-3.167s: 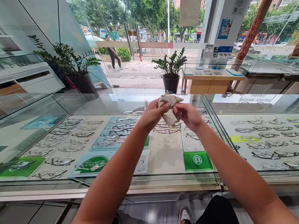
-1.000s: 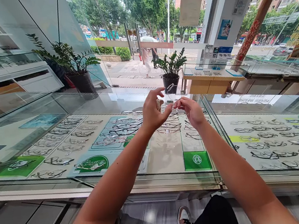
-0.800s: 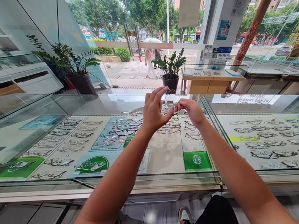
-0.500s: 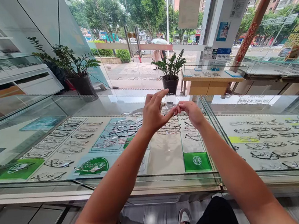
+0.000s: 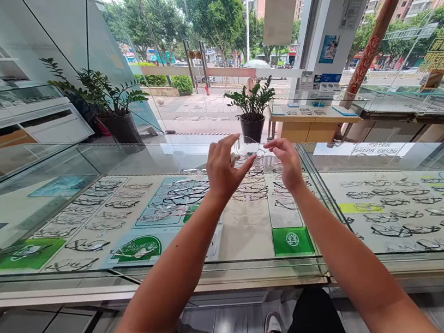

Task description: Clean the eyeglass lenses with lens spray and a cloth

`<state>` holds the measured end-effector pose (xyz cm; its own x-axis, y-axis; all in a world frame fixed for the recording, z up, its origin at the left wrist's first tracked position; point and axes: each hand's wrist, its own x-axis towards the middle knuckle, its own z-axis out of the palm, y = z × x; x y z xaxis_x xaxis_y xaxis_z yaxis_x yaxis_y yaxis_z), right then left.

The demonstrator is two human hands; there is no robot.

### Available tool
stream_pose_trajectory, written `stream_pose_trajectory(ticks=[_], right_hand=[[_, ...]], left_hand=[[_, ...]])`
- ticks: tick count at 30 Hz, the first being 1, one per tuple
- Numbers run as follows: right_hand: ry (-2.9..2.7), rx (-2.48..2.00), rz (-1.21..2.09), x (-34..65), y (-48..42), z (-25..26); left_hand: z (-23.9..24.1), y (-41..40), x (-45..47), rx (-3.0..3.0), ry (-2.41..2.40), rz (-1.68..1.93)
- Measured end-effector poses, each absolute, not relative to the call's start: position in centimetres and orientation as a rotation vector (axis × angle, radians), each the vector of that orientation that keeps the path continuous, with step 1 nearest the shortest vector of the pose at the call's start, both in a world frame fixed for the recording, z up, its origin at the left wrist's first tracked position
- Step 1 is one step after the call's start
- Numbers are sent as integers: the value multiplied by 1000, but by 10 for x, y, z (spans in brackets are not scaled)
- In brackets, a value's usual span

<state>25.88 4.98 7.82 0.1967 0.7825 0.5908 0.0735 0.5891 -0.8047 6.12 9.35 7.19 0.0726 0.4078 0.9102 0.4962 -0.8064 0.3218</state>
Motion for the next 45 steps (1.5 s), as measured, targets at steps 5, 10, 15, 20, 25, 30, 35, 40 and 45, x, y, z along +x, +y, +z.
stream_pose_trajectory(ticks=[5, 10, 15, 20, 25, 30, 35, 40, 45], right_hand=[[-1377, -897, 208, 253, 44, 68], [-1456, -911, -259, 245, 45, 63], [-1437, -944, -485, 243, 33, 101], [-1475, -925, -411, 248, 6, 174], [-1454, -865, -282, 258, -7, 216], [-1420, -866, -160, 271, -10, 220], [-1447, -949, -153, 278, -20, 220], [-1508, -1036, -202, 273, -37, 223], [-1525, -1092, -252, 268, -47, 224]], left_hand=[[72, 94, 63, -1988, -1016, -2125], [74, 93, 67, -1878, -994, -2250], [106, 83, 66, -1816, -908, -2302], [177, 68, 60, -1848, -885, -2301], [224, 46, 59, -1850, -803, -2234], [229, 29, 54, -1904, -804, -2132], [230, 18, 43, -2064, -849, -2032], [230, 6, 32, -2152, -928, -1944], [233, -2, 26, -2172, -1010, -1912]])
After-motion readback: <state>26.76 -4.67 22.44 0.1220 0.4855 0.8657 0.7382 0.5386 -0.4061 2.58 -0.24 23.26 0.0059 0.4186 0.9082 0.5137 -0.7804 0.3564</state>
